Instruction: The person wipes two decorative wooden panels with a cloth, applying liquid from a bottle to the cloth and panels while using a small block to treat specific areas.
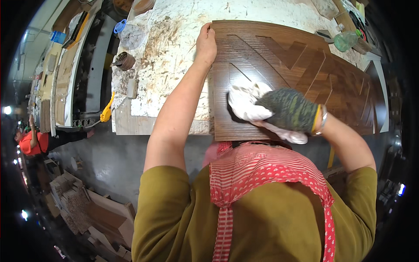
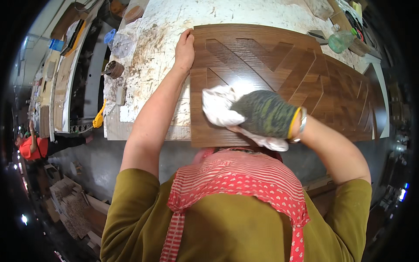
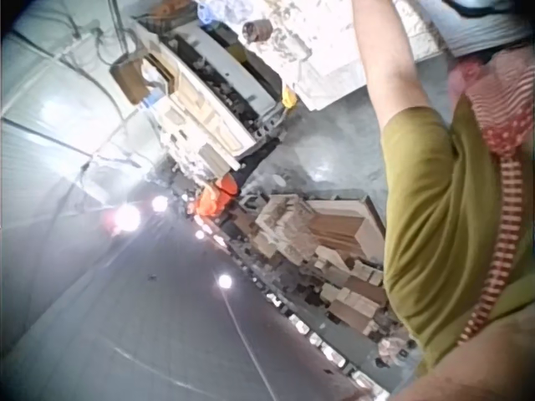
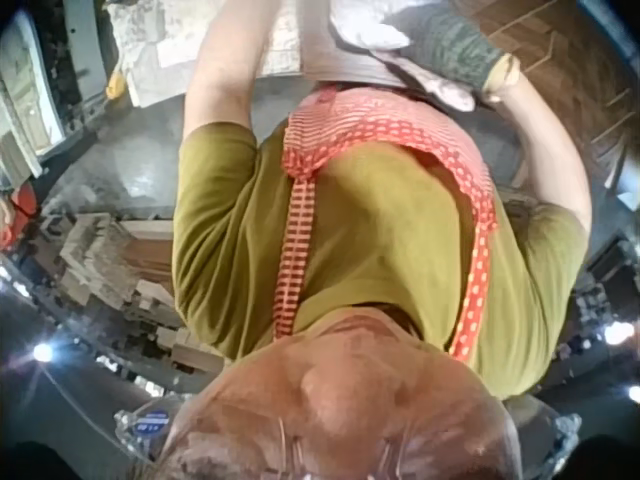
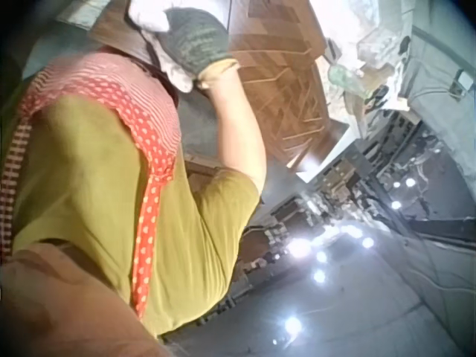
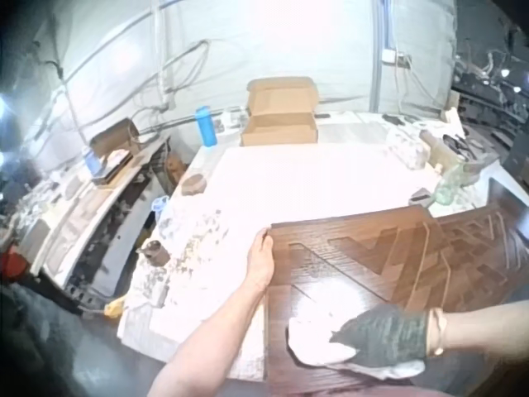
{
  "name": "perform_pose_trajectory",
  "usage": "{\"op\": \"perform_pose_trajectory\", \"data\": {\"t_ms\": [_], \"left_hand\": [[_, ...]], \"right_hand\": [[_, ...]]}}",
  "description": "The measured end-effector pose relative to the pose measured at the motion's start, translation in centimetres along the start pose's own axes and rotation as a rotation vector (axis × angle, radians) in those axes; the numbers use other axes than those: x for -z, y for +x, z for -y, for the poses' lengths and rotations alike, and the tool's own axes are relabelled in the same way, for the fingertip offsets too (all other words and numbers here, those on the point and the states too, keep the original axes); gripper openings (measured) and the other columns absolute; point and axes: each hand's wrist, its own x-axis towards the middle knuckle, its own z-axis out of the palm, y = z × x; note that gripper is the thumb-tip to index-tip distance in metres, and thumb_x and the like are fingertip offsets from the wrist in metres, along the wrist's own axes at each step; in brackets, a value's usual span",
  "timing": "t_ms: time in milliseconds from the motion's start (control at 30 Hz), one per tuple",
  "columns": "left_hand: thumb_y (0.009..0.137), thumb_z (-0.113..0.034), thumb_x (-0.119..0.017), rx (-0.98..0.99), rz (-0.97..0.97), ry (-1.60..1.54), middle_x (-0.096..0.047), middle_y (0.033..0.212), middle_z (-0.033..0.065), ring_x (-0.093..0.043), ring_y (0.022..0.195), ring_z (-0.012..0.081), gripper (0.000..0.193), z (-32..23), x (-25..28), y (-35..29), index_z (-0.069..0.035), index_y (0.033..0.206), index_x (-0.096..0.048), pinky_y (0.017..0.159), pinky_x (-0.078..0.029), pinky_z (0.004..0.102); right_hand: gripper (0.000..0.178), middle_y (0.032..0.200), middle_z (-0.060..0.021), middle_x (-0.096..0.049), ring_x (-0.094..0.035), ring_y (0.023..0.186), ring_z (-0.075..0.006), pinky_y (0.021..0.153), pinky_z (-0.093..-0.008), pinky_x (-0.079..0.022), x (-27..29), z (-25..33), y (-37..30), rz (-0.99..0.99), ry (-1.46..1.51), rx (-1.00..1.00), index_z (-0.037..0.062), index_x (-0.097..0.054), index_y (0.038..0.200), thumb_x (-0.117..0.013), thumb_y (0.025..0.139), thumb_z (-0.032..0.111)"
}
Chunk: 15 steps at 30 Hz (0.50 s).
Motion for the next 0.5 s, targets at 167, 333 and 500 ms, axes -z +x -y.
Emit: {"op": "perform_pose_trajectory", "data": {"t_ms": [167,333,500], "left_hand": [[0.095,-0.020,-0.041,0.071,0.063,-0.270,-0.056,0.119,0.0187,-0.055,0.104,0.0271,0.037,-0.1,-1.6,0.5,-0.003,0.127,-0.046,0.089,-0.043,0.0334],[0.095,-0.020,-0.041,-0.009,0.020,-0.015,-0.057,0.118,0.0178,-0.056,0.105,0.0269,0.036,0.0,-0.5,-0.1,-0.004,0.126,-0.049,0.091,-0.042,0.0332],[0.094,-0.019,-0.041,-0.051,0.019,-0.019,-0.056,0.120,0.0180,-0.054,0.110,0.0283,0.036,0.0,-0.7,0.3,-0.002,0.125,-0.049,0.094,-0.040,0.0337]], "right_hand": [[0.040,0.096,-0.0161,-0.061,-0.060,0.085,-0.0247,0.073,-0.0301,-0.049,-0.1,-3.3,3.8,-0.055,0.515,-0.430,0.0006,-0.055,0.111,-0.058,0.078,0.021],[0.042,0.099,-0.0191,-0.063,-0.063,0.086,-0.0301,0.076,-0.0369,-0.050,-1.6,-0.1,0.4,-0.126,-0.131,-0.035,0.0025,-0.055,0.116,-0.059,0.077,0.020],[0.026,0.079,-0.0150,-0.067,-0.064,0.071,-0.0256,0.069,-0.0337,-0.050,2.4,-1.4,-1.1,-0.014,0.060,-0.282,0.0053,-0.066,0.094,-0.059,0.078,0.026]]}}
